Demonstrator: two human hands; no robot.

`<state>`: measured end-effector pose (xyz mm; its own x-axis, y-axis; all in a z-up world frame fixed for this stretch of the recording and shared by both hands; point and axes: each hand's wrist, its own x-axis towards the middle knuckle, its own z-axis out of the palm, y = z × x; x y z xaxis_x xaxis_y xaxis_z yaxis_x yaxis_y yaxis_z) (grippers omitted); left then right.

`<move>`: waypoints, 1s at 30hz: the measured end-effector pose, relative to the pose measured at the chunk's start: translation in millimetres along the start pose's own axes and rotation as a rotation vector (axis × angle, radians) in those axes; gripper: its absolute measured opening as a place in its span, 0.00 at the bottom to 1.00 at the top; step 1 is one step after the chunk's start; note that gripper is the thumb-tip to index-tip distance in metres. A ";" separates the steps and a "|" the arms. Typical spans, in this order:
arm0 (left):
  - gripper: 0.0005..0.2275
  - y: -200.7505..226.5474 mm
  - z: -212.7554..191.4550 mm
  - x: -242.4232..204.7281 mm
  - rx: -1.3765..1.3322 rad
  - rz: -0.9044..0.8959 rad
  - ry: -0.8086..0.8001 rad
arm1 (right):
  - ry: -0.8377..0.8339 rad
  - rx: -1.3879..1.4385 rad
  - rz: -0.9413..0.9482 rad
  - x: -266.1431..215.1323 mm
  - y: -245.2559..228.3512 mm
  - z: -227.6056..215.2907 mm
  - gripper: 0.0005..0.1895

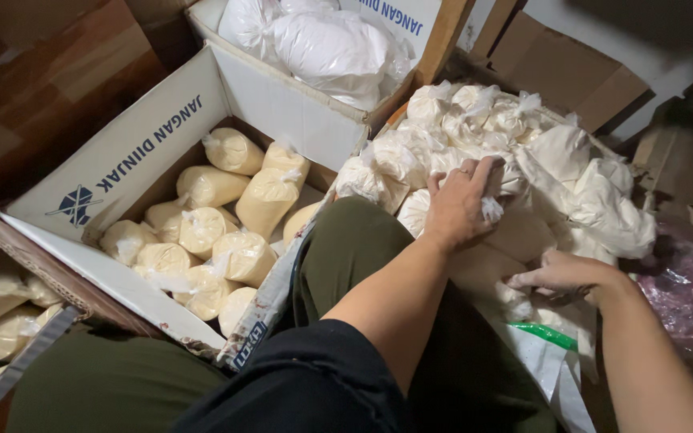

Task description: The person transfers individually wrapped white packages from a large sack into a cardboard box. They pick up each package by hand and place it into the box, arranging them in rows.

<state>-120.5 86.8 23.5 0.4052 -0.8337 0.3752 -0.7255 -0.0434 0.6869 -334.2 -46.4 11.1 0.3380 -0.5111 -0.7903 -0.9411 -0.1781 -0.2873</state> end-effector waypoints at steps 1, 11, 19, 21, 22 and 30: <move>0.43 0.3 -0.5 -0.6 -0.009 0.002 0.003 | 0.023 0.114 0.004 1.2 3.9 3.0 0.23; 0.31 5.2 -6.0 -2.8 -0.045 0.025 0.047 | 0.013 0.565 0.048 -3.0 4.4 16.4 0.10; 0.23 -2.0 -3.6 -5.5 -0.175 0.180 0.118 | 0.018 0.438 0.068 -47.3 -13.8 -31.9 0.16; 0.22 -9.4 1.7 -3.6 -0.229 0.198 0.103 | 0.009 0.162 0.024 -58.2 -14.2 -46.1 0.23; 0.23 -12.4 5.4 -2.5 -0.228 0.218 0.119 | 0.077 0.090 0.097 -61.6 -12.7 -50.5 0.25; 0.30 -19.3 7.6 3.4 -0.191 0.507 0.062 | 0.211 -0.092 0.161 -27.5 13.8 -75.0 0.32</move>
<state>-109.3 80.7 6.8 0.0674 -0.6898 0.7209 -0.7272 0.4608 0.5088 -356.9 -97.9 69.5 0.1848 -0.7012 -0.6886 -0.9824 -0.1515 -0.1094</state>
